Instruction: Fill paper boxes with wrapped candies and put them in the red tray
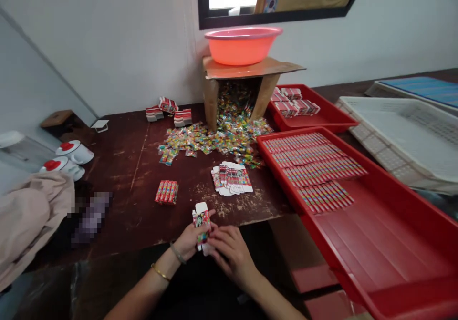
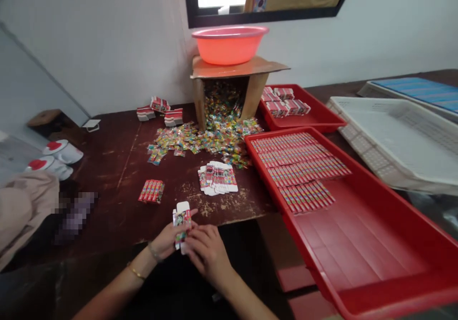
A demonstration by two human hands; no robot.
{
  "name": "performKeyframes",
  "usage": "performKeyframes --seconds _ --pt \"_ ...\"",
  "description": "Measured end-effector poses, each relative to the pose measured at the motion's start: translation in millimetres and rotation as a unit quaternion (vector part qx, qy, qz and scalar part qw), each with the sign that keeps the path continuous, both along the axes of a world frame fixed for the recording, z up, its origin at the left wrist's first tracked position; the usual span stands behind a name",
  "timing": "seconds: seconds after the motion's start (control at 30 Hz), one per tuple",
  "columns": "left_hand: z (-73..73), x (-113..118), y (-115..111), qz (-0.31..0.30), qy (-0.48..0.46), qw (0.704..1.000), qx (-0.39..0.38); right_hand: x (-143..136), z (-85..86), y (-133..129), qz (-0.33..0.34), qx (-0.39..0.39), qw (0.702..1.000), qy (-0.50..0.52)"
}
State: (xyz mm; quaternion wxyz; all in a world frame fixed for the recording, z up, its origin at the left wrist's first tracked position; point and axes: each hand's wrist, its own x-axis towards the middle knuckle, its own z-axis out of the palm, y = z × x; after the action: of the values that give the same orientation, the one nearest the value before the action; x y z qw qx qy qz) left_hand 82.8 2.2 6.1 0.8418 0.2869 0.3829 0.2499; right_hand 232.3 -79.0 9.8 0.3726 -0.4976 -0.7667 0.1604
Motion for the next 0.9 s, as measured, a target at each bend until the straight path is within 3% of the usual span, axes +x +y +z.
performKeyframes --seconds 0.1,0.17,0.3,0.4,0.5,0.57,0.63,0.73,0.83,0.9 --pt "0.9 -2.4 -14.8 -0.092 0.063 0.993 0.035 4.9 6.1 3.8 -0.060 -0.001 0.998 0.020" --pt "2.3 -2.1 -25.2 -0.138 0.088 0.984 0.062 8.2 9.6 5.5 -0.066 -0.018 0.997 0.037" --pt "0.3 -1.5 -39.1 -0.160 0.134 0.972 0.108 6.7 15.9 6.3 -0.045 -0.134 0.984 0.112" --pt "3.1 -7.1 -43.2 -0.191 0.138 0.965 0.115 11.6 19.6 9.9 0.052 -0.246 0.957 0.143" --pt "15.8 -16.8 -42.4 -0.295 0.062 0.949 0.098 22.5 26.0 15.3 0.182 -0.340 0.900 0.203" --pt "22.7 -21.3 -40.7 -0.339 0.011 0.937 0.087 26.8 32.0 17.6 0.227 -0.359 0.871 0.248" --pt "21.6 -22.1 -39.1 -0.297 0.027 0.951 0.077 24.8 36.8 17.4 0.201 -0.342 0.877 0.272" --pt "6.4 -17.8 -37.5 -0.165 0.139 0.969 0.118 11.4 36.0 12.0 0.070 -0.302 0.910 0.275" --pt "-5.4 -13.7 -37.3 -0.071 0.225 0.945 0.228 -3.2 27.4 3.7 -0.043 -0.277 0.919 0.278" --pt "-3.1 -13.5 -39.0 -0.010 0.236 0.929 0.286 -7.8 23.2 -1.8 -0.078 -0.268 0.911 0.303"
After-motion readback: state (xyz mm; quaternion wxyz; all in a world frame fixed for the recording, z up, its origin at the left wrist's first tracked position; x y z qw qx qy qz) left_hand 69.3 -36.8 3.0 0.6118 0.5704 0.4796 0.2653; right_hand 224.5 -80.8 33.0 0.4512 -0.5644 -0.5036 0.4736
